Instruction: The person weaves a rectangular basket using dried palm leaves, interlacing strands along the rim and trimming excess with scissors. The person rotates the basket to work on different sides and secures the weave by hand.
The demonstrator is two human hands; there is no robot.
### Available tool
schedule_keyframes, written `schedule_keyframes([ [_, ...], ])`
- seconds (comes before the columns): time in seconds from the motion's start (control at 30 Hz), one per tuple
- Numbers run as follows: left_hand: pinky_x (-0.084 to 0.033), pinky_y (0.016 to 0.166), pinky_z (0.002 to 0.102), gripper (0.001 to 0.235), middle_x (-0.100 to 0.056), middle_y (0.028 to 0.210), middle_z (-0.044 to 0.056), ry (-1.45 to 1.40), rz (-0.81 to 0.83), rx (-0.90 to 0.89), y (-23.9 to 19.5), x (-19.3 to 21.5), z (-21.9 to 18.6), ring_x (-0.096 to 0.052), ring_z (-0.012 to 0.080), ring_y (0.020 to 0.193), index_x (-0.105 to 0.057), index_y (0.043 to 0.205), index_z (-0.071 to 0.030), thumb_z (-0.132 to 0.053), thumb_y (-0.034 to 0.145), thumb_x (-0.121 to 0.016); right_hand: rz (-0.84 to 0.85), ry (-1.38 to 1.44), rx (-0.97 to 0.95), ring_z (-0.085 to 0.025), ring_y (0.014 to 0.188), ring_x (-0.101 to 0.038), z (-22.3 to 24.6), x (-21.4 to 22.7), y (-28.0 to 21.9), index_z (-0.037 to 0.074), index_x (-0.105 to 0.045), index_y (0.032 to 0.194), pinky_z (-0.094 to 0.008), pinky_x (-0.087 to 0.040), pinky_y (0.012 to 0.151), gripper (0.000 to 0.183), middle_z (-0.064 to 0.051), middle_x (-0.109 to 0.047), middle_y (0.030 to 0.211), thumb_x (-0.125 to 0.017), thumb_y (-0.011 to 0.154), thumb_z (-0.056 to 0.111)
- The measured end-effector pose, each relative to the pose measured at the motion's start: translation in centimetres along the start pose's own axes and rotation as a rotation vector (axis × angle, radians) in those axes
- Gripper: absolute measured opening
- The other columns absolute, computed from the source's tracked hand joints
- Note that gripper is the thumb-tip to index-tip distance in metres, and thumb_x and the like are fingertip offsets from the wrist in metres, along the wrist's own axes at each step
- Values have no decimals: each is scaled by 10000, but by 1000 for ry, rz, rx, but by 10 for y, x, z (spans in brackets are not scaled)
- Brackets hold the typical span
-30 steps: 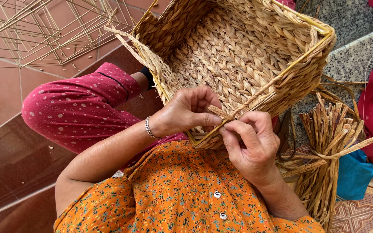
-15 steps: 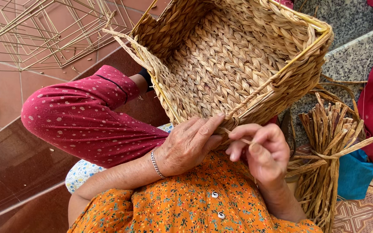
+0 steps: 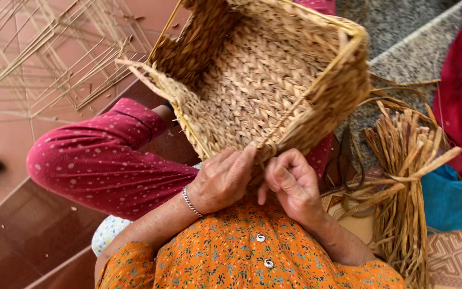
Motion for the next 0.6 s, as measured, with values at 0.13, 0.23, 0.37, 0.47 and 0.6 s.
schedule_keyframes([
  [0.13, -595, 743, 381, 382, -683, 1005, 170, -35, -93, 16, 6, 12, 8, -707, 306, 854, -550, 1339, 51, 11, 977, -664, 103, -266, 88, -143, 836, -559, 5, -5, 0, 61, -493, 1058, -334, -568, 774, 163, -84, -590, 956, -624, 1072, 157],
  [0.23, -606, 758, 358, 291, -722, 1049, 191, -80, -88, 97, 0, 19, 22, -744, 293, 885, -598, 1291, 24, -31, 1012, -658, 189, -391, 48, -136, 902, -582, 4, 1, -13, 41, -529, 1068, -284, -512, 838, 148, -115, -650, 1080, -643, 1053, 134],
  [0.37, -559, 628, 327, 211, -720, 831, 160, -117, 56, 287, -5, 31, 49, -730, 225, 695, -677, 1174, 32, -33, 972, -677, 157, -608, 103, -120, 941, -614, 3, 21, -26, 22, -616, 1046, -274, -524, 851, 110, -71, -674, 1042, -668, 1036, 119],
  [0.47, -548, 595, 295, 171, -719, 758, 115, -95, 81, 299, -5, 59, 60, -733, 173, 650, -694, 1123, 8, -46, 962, -672, -65, -783, 64, -107, 907, -649, -2, 57, -30, 21, -663, 1004, -270, -547, 810, 101, -51, -706, 968, -697, 972, 111],
  [0.6, -539, 594, 273, 193, -734, 759, 108, -41, 224, 423, -24, 84, 81, -730, 144, 637, -710, 1110, -7, -79, 937, -663, -325, -874, 92, -112, 825, -696, 0, 119, -31, 26, -692, 993, -268, -577, 731, 92, -58, -744, 903, -709, 941, 100],
])
Point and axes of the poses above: each hand's wrist, its own y-axis towards the middle knuckle, its own x-axis out of the back of the hand, z = x × y, the point moved 7 cm from there along y, towards the middle knuckle
